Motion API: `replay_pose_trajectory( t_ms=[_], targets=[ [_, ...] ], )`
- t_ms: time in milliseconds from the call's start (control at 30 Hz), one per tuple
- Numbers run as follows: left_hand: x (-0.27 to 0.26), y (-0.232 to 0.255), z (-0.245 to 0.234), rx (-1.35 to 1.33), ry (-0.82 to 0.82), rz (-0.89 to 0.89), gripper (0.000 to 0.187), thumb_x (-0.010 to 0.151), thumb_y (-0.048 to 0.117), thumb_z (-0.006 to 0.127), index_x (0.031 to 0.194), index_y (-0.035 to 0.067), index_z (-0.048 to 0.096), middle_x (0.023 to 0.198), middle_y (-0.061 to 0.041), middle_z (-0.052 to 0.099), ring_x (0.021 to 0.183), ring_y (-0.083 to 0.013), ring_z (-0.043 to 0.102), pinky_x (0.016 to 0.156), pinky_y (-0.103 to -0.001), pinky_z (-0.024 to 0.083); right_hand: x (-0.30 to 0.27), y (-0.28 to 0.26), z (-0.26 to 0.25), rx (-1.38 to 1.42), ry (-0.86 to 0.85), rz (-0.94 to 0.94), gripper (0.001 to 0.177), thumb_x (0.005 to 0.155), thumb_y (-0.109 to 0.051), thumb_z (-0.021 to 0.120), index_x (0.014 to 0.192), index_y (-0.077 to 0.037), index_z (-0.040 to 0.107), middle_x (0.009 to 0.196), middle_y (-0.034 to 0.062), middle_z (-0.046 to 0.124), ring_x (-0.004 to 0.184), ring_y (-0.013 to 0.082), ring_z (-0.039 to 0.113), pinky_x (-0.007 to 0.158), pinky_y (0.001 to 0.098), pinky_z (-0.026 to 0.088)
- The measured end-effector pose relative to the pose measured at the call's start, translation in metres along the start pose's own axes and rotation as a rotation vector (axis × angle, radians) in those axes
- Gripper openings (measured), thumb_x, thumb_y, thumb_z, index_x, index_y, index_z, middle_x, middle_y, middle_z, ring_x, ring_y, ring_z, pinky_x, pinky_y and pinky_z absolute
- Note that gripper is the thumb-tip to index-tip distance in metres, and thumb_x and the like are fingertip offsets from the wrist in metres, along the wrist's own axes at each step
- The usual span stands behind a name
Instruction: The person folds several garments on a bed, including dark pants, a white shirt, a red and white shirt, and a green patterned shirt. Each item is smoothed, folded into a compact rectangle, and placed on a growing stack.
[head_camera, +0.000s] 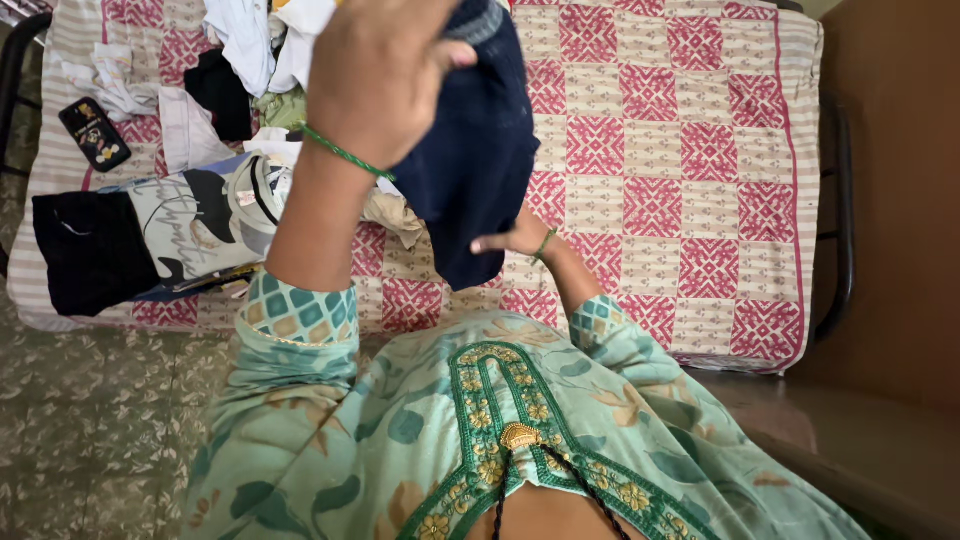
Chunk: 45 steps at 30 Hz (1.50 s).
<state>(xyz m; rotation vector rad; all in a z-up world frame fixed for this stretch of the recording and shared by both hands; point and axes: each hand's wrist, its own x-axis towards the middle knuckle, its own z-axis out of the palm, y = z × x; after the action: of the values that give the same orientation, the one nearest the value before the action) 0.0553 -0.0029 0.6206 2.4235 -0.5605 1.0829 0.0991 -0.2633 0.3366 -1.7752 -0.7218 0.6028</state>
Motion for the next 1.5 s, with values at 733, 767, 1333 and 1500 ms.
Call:
replay_pose_trajectory(
  t_ms=[733, 767, 1333, 1500],
  targets=[
    [-0.300, -0.071, 0.170, 0.114, -0.187, -1.162, 0.045, 0.094, 0.032, 0.076, 0.125, 0.002, 0.062, 0.108, -0.030, 0.068, 0.098, -0.0528, 0.061, 0.080, -0.057, 0.047, -0.134, 0.199, -0.181, -0.201, -0.032, 0.497, 0.038, 0.079, -0.017, 0.088, 0.112, -0.003, 0.075, 0.101, 0.0068, 0.075, 0.092, 0.0166, 0.070, 0.082, 0.0320, 0.057],
    [-0.341, -0.068, 0.195, 0.097, -0.176, -1.243, 0.048, 0.093, 0.035, 0.076, 0.126, 0.003, 0.062, 0.107, -0.031, 0.067, 0.098, -0.0530, 0.061, 0.081, -0.056, 0.048, -0.131, 0.205, -0.189, -0.321, -0.037, 0.507, 0.042, 0.076, -0.019, 0.089, 0.113, -0.004, 0.074, 0.104, 0.0078, 0.076, 0.094, 0.0183, 0.071, 0.083, 0.0330, 0.057],
    [-0.488, 0.056, 0.318, 0.099, -1.091, -0.781, 0.086, 0.089, 0.048, 0.065, 0.163, 0.033, 0.024, 0.172, -0.009, 0.013, 0.158, -0.0353, 0.015, 0.120, -0.068, 0.011, -0.148, 0.351, -0.118, -0.776, 0.390, 0.693, 0.067, 0.090, -0.033, 0.081, 0.144, -0.010, 0.047, 0.128, 0.0286, 0.056, 0.116, 0.0477, 0.056, 0.100, 0.0499, 0.047],
    [-0.530, 0.045, 0.330, 0.544, -0.991, -0.663, 0.080, 0.096, 0.024, 0.062, 0.168, 0.031, 0.027, 0.175, -0.004, 0.017, 0.155, -0.0313, 0.021, 0.122, -0.055, 0.017, -0.134, 0.334, -0.125, -0.365, 0.580, 0.737, 0.028, 0.093, -0.026, 0.079, 0.099, -0.007, 0.060, 0.092, 0.0102, 0.061, 0.086, 0.0308, 0.062, 0.079, 0.0450, 0.053]
  ],
)
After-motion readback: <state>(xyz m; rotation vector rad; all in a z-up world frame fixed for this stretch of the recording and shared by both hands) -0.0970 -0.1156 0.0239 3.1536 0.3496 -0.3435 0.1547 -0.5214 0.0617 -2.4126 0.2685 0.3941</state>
